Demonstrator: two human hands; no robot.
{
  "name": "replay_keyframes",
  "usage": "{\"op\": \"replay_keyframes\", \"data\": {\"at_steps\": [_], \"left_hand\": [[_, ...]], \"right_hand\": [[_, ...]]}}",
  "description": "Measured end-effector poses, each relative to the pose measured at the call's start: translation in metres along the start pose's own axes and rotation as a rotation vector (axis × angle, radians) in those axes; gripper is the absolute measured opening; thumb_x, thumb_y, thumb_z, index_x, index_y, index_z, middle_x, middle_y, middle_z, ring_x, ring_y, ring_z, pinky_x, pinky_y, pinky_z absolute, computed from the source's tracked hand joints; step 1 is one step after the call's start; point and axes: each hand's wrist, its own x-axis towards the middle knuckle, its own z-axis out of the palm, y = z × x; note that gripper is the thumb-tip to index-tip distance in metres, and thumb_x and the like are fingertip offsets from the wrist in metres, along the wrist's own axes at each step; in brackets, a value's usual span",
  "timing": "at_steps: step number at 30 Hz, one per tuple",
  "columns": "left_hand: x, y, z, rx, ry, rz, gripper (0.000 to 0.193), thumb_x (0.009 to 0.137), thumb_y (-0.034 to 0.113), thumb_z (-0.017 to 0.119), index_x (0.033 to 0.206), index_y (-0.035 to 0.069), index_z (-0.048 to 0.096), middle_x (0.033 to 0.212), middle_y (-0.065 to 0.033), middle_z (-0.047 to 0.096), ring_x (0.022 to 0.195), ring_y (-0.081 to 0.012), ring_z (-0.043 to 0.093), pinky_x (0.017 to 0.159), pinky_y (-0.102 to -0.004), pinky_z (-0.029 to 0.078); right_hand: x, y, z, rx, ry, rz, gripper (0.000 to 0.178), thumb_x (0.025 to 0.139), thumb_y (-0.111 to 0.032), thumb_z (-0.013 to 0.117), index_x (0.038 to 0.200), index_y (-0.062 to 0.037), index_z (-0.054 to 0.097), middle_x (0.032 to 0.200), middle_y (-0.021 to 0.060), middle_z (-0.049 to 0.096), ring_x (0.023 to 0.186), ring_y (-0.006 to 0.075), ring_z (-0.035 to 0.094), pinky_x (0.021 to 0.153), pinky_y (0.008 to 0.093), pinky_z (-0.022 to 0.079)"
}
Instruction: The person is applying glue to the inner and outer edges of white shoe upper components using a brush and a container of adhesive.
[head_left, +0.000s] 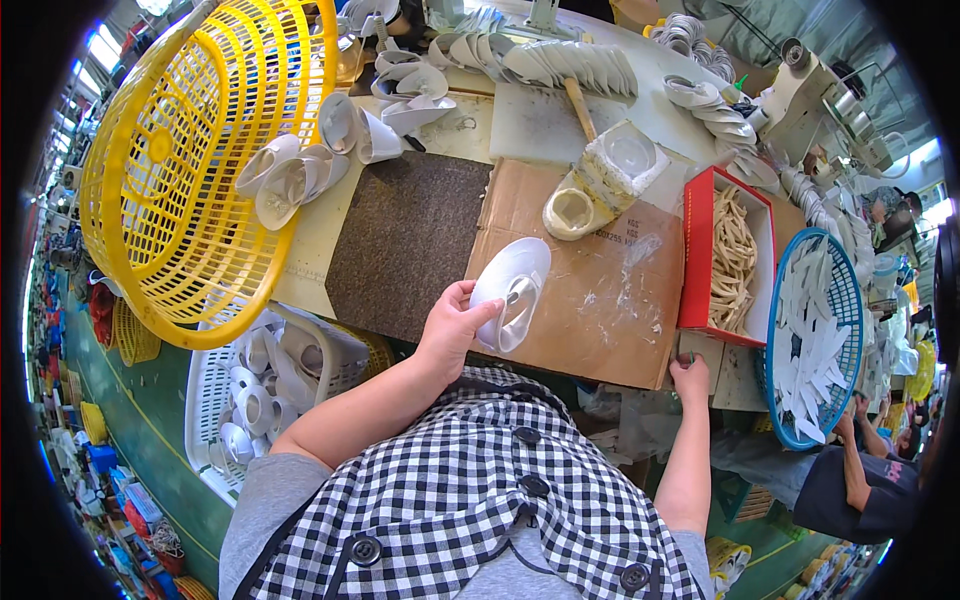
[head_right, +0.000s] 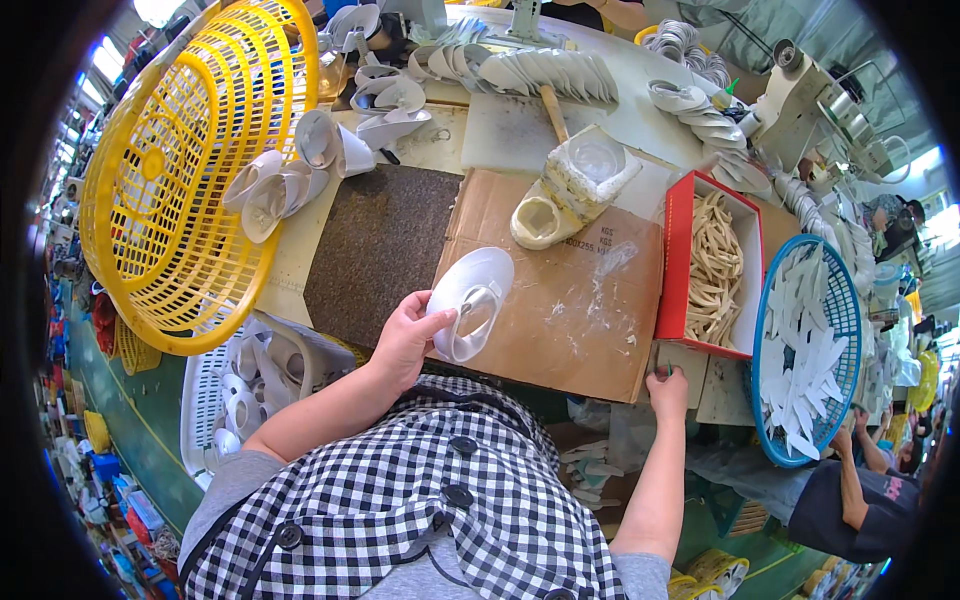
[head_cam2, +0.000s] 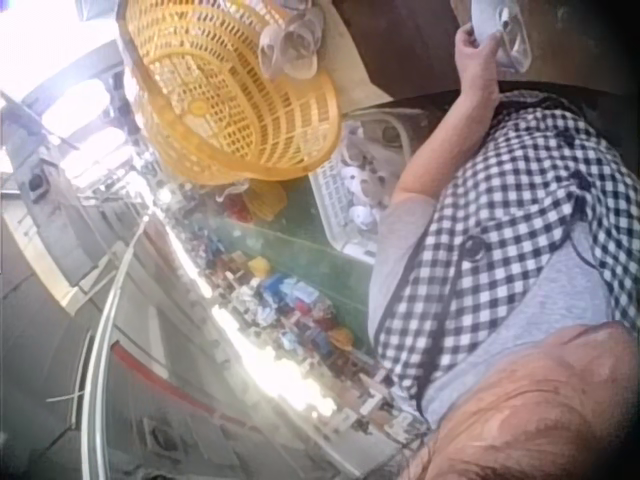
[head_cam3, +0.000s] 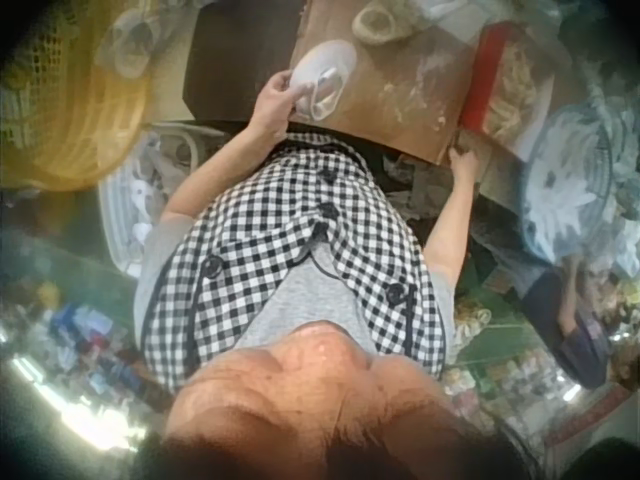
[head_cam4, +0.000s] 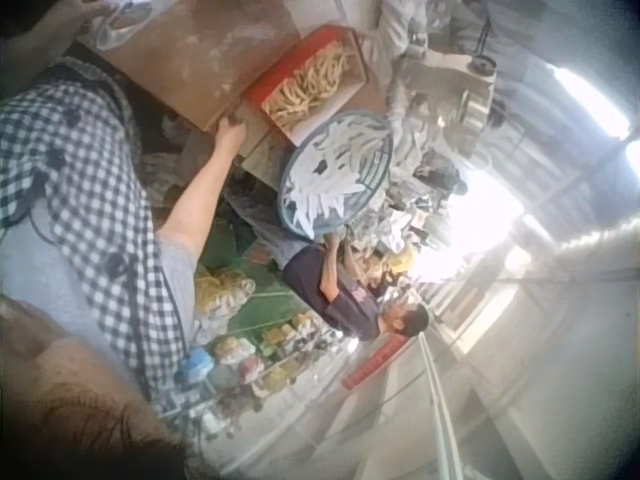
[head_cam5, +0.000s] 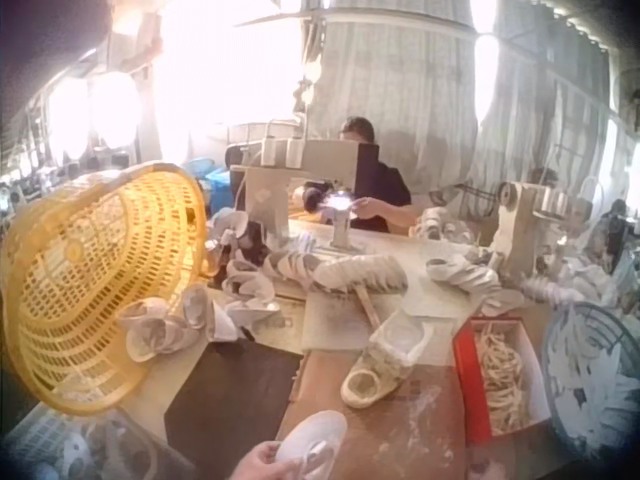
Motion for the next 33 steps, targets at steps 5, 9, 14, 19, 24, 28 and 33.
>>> {"op": "replay_keyframes", "data": {"at_steps": [5,9,14,19,24,28,33], "left_hand": [[0.004,-0.002,0.006,0.009,0.009,0.011,0.039,0.084,0.018,0.066,0.117,0.007,0.049,0.106,-0.0050,0.058,0.096,-0.0138,0.055,0.082,-0.0312,0.044],[0.004,-0.002,0.011,0.015,-0.001,-0.027,0.034,0.087,0.018,0.061,0.117,0.007,0.050,0.104,-0.0040,0.059,0.096,-0.0124,0.055,0.083,-0.0296,0.043],[0.000,0.004,0.023,0.048,-0.077,-0.013,0.035,0.088,0.016,0.060,0.119,0.006,0.049,0.104,-0.0045,0.060,0.096,-0.0125,0.056,0.084,-0.0295,0.043],[-0.006,0.008,0.028,0.093,-0.127,0.107,0.038,0.085,0.008,0.061,0.120,0.001,0.047,0.103,-0.0074,0.060,0.095,-0.0132,0.057,0.086,-0.0293,0.044],[-0.014,0.014,0.026,0.068,-0.093,0.111,0.041,0.085,0.002,0.059,0.123,-0.003,0.045,0.104,-0.0098,0.060,0.094,-0.0146,0.058,0.084,-0.0294,0.047],[-0.017,0.015,0.024,0.033,-0.046,0.116,0.041,0.086,0.003,0.059,0.123,-0.003,0.044,0.105,-0.0102,0.060,0.094,-0.0148,0.058,0.085,-0.0297,0.047],[-0.017,0.014,0.022,0.013,-0.024,0.125,0.040,0.086,0.005,0.060,0.122,-0.003,0.045,0.105,-0.0104,0.061,0.097,-0.0151,0.058,0.088,-0.0295,0.045]], "right_hand": [[-0.011,-0.007,-0.025,-0.124,0.002,-0.065,0.024,0.079,-0.018,0.059,0.094,0.0011,0.057,0.082,0.0210,0.062,0.076,0.0363,0.062,0.069,0.0430,0.048],[-0.045,-0.082,-0.056,0.134,0.047,-0.277,0.023,0.082,-0.014,0.058,0.099,-0.0004,0.055,0.087,0.0213,0.062,0.080,0.0352,0.062,0.071,0.0427,0.047],[-0.066,-0.177,-0.050,0.354,-0.039,-0.877,0.023,0.084,-0.013,0.060,0.105,-0.0052,0.058,0.093,0.0151,0.063,0.089,0.0333,0.061,0.077,0.0398,0.048],[-0.067,-0.222,-0.028,0.315,-0.088,-1.018,0.022,0.080,-0.014,0.065,0.098,-0.0060,0.057,0.087,0.0109,0.062,0.082,0.0318,0.060,0.073,0.0397,0.048],[-0.064,-0.230,-0.022,0.309,-0.118,-1.163,0.024,0.078,-0.017,0.070,0.093,-0.0063,0.055,0.081,0.0083,0.061,0.074,0.0289,0.060,0.068,0.0390,0.047],[-0.070,-0.240,-0.028,0.188,-0.022,-1.235,0.028,0.082,-0.026,0.066,0.098,-0.0061,0.055,0.081,0.0092,0.061,0.074,0.0280,0.060,0.067,0.0377,0.046],[-0.069,-0.244,-0.017,0.086,-0.001,-1.263,0.036,0.084,-0.033,0.063,0.103,-0.0047,0.054,0.083,0.0102,0.060,0.075,0.0279,0.059,0.068,0.0379,0.046]]}}
